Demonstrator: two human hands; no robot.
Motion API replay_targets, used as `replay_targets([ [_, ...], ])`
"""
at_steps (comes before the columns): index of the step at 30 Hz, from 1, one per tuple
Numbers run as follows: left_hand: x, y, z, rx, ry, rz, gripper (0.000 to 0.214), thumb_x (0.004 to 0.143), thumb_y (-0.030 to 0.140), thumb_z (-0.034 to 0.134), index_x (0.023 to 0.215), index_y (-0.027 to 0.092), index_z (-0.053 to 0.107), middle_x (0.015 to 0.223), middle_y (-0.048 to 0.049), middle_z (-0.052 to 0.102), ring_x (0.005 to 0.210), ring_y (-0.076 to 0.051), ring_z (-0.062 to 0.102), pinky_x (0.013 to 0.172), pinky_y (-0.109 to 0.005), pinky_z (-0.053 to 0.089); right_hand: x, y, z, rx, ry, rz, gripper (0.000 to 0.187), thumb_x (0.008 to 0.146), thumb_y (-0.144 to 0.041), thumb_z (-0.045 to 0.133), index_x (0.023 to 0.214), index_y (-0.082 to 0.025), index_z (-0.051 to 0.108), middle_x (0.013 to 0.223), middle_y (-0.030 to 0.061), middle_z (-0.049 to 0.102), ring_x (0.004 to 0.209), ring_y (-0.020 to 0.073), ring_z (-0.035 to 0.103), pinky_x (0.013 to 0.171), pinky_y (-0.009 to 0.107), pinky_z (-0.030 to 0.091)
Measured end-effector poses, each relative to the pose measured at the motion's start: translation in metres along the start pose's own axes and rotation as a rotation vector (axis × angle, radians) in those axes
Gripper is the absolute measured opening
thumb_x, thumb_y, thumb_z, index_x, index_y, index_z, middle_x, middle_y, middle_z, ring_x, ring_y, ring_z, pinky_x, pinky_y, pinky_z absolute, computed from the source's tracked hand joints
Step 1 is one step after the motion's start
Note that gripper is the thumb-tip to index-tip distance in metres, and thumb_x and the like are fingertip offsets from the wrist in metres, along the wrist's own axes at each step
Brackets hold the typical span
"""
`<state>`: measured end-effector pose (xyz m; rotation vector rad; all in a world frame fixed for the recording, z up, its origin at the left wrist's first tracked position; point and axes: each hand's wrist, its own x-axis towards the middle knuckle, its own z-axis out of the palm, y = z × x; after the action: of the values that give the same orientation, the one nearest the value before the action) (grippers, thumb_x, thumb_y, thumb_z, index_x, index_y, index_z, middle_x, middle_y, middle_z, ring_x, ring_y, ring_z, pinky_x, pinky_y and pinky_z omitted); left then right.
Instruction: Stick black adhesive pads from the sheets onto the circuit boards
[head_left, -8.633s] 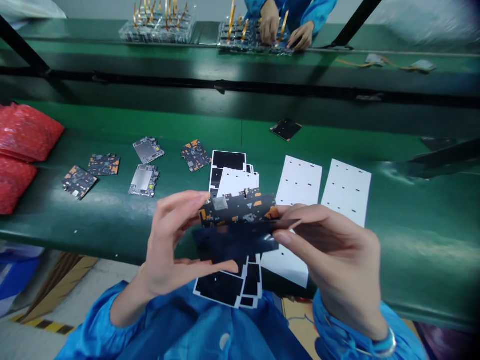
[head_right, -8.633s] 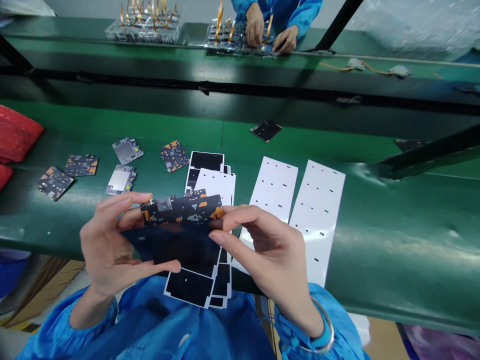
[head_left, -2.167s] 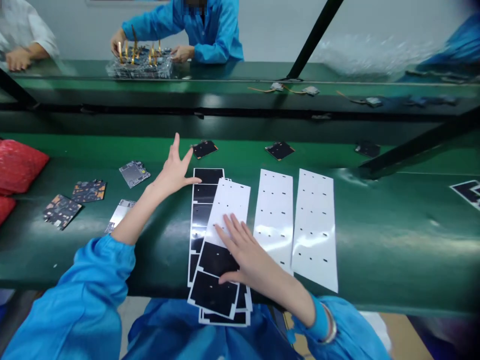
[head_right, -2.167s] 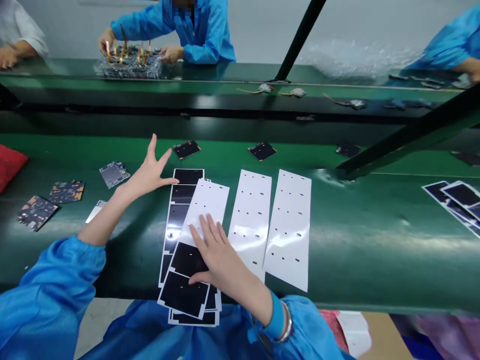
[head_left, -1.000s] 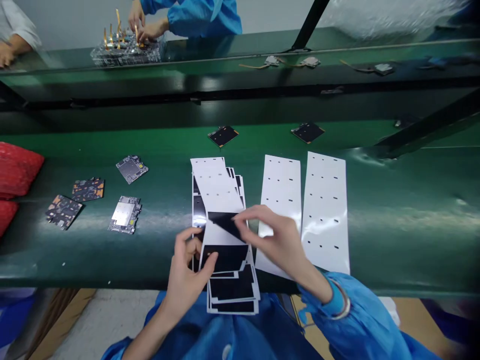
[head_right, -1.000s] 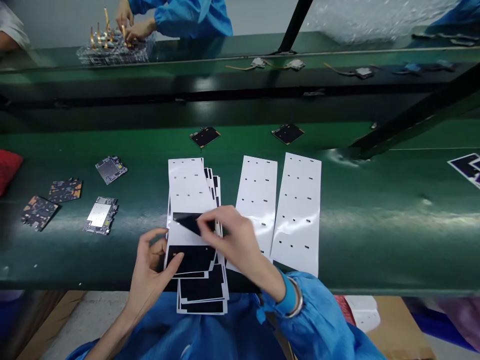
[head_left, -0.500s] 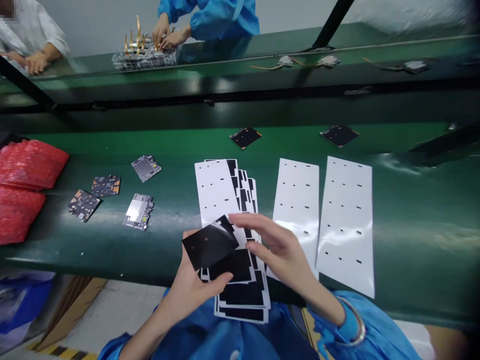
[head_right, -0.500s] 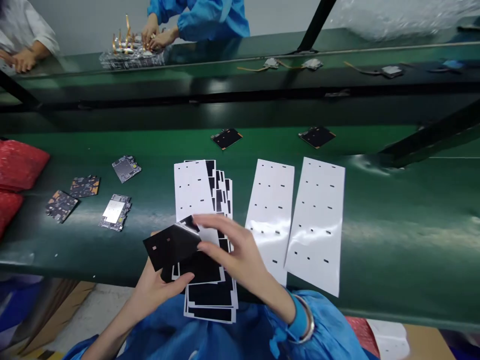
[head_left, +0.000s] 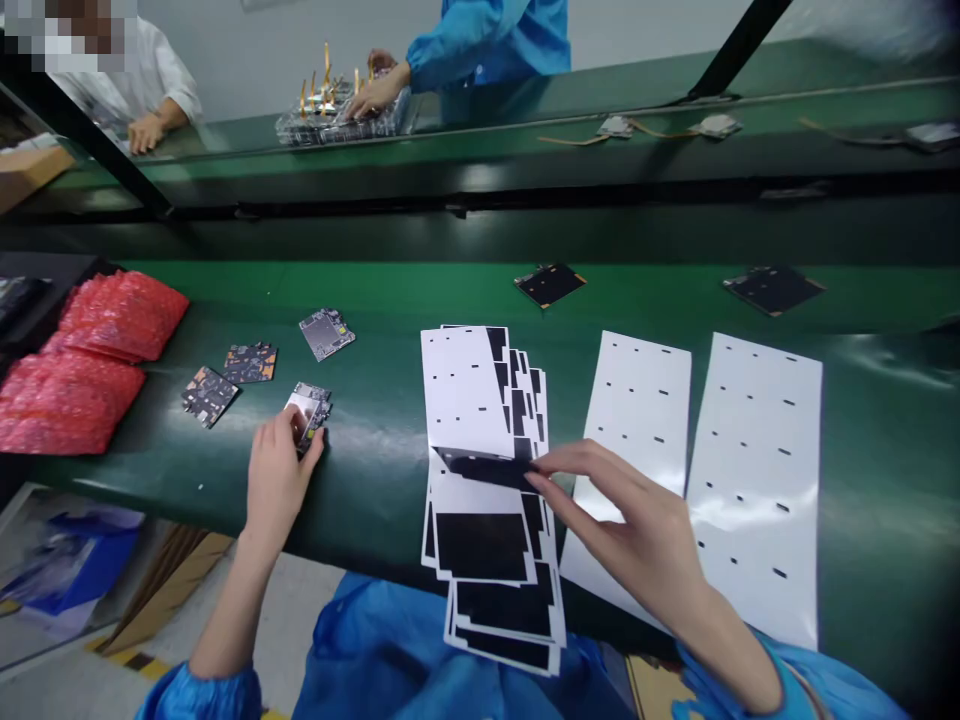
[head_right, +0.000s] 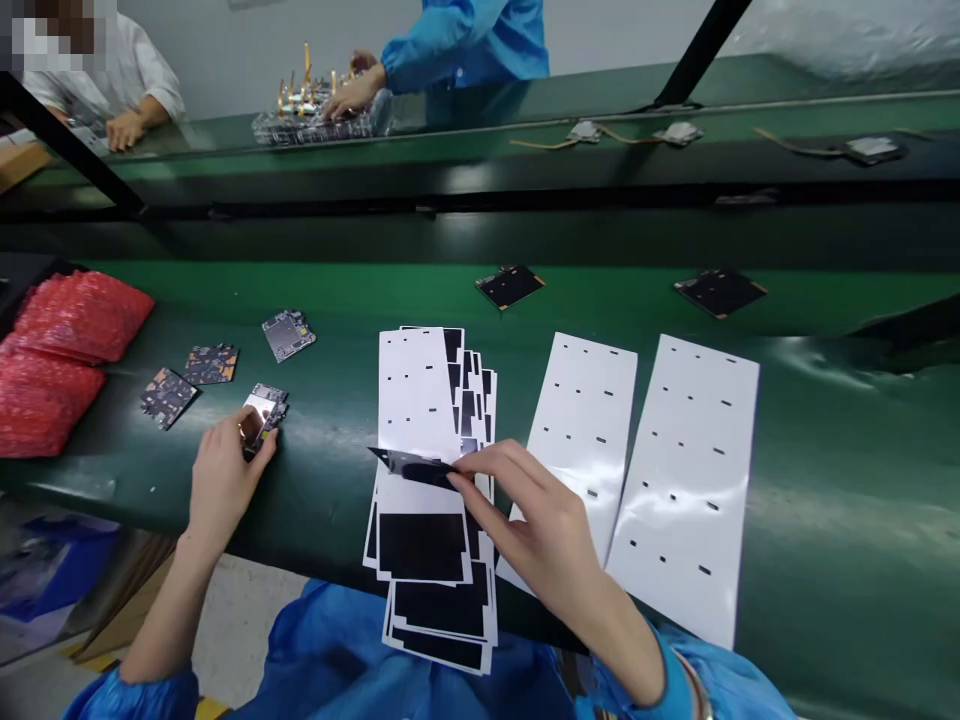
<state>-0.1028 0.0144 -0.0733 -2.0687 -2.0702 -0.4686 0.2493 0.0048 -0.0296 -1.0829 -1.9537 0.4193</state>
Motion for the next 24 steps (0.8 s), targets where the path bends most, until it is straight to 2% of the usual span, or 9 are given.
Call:
replay_targets([
  [4, -0.001, -0.011, -0.006, -0.111, 0.071, 0.196, 0.024, 0.100, 0.031, 0.051, 0.116, 0.018, 0.063, 0.104, -0.0092, 0.076, 0.088, -0.021, 0.072, 0.081, -0.031, 0.055, 0.002, 0.000, -0.009, -0.033, 0.037, 0.041, 0.017, 0.088, -0.010, 0.067, 0.099, -0.022, 0.060, 0.085, 0.0012, 0.068, 0.076, 0.0133, 0.067, 0.069, 0.023, 0.057],
  [6, 0.003, -0.011, -0.007, -0.169, 0.124, 0.183, 0.024, 0.102, 0.027, 0.045, 0.111, 0.020, 0.066, 0.100, -0.0072, 0.076, 0.084, -0.019, 0.072, 0.082, -0.029, 0.055, 0.002, 0.000, -0.009, -0.016, 0.059, 0.057, 0.017, 0.088, -0.010, 0.068, 0.097, -0.022, 0.060, 0.084, 0.0003, 0.067, 0.075, 0.0132, 0.066, 0.068, 0.024, 0.056],
  [8, 0.010, -0.016, -0.004, -0.188, 0.168, 0.071, 0.027, 0.102, 0.033, 0.045, 0.114, 0.019, 0.066, 0.105, -0.0104, 0.073, 0.094, -0.022, 0.070, 0.089, -0.035, 0.054, 0.001, 0.000, -0.009, 0.007, 0.079, 0.059, 0.019, 0.088, -0.008, 0.068, 0.097, -0.022, 0.061, 0.084, 0.0001, 0.068, 0.076, 0.0132, 0.066, 0.068, 0.025, 0.056],
  [10, 0.017, -0.026, 0.001, -0.180, 0.179, -0.035, 0.040, 0.098, 0.044, 0.053, 0.127, 0.017, 0.062, 0.121, -0.0165, 0.065, 0.113, -0.030, 0.063, 0.101, -0.045, 0.049, 0.000, 0.000, -0.010, 0.024, 0.084, 0.067, 0.019, 0.087, -0.008, 0.069, 0.097, -0.023, 0.062, 0.085, 0.0002, 0.069, 0.077, 0.0132, 0.066, 0.069, 0.025, 0.056],
  [13, 0.018, -0.042, 0.008, -0.179, 0.065, -0.092, 0.068, 0.086, 0.054, 0.067, 0.141, 0.017, 0.051, 0.134, -0.0198, 0.055, 0.127, -0.038, 0.054, 0.107, -0.057, 0.043, -0.002, 0.002, -0.013, 0.052, 0.085, 0.126, 0.016, 0.088, -0.011, 0.069, 0.096, -0.024, 0.065, 0.086, 0.0000, 0.071, 0.078, 0.0137, 0.067, 0.070, 0.026, 0.055],
  [16, 0.010, -0.049, 0.006, -0.236, -0.047, -0.108, 0.072, 0.082, 0.051, 0.072, 0.143, 0.022, 0.050, 0.127, -0.0145, 0.061, 0.123, -0.037, 0.057, 0.107, -0.060, 0.043, -0.002, 0.003, -0.016, 0.147, 0.115, 0.269, 0.008, 0.088, -0.020, 0.071, 0.089, -0.027, 0.068, 0.082, -0.0015, 0.071, 0.074, 0.0137, 0.067, 0.067, 0.026, 0.055],
  [18, 0.005, -0.042, 0.001, -0.324, -0.031, -0.113, 0.073, 0.080, 0.047, 0.076, 0.144, 0.024, 0.049, 0.121, -0.0113, 0.061, 0.118, -0.033, 0.060, 0.106, -0.056, 0.048, -0.001, 0.003, -0.016, 0.252, 0.136, 0.402, 0.006, 0.085, -0.026, 0.074, 0.081, -0.027, 0.069, 0.076, -0.0027, 0.070, 0.067, 0.0128, 0.065, 0.061, 0.025, 0.054],
  [21, -0.002, -0.009, -0.011, -0.521, 0.009, -0.048, 0.078, 0.079, 0.040, 0.078, 0.149, 0.027, 0.045, 0.125, -0.0103, 0.054, 0.116, -0.028, 0.062, 0.098, -0.045, 0.057, 0.003, 0.000, -0.015, 0.424, 0.138, 0.551, 0.012, 0.079, -0.032, 0.080, 0.074, -0.026, 0.071, 0.073, -0.0016, 0.072, 0.065, 0.0137, 0.066, 0.058, 0.024, 0.054],
  [24, -0.006, 0.041, -0.027, -0.726, 0.012, 0.138, 0.084, 0.080, 0.033, 0.079, 0.154, 0.032, 0.038, 0.133, -0.0103, 0.051, 0.119, -0.025, 0.062, 0.097, -0.038, 0.060, 0.009, -0.008, -0.012, 0.602, 0.103, 0.598, 0.014, 0.077, -0.033, 0.082, 0.073, -0.026, 0.072, 0.094, 0.0018, 0.079, 0.089, 0.0195, 0.075, 0.072, 0.027, 0.059],
])
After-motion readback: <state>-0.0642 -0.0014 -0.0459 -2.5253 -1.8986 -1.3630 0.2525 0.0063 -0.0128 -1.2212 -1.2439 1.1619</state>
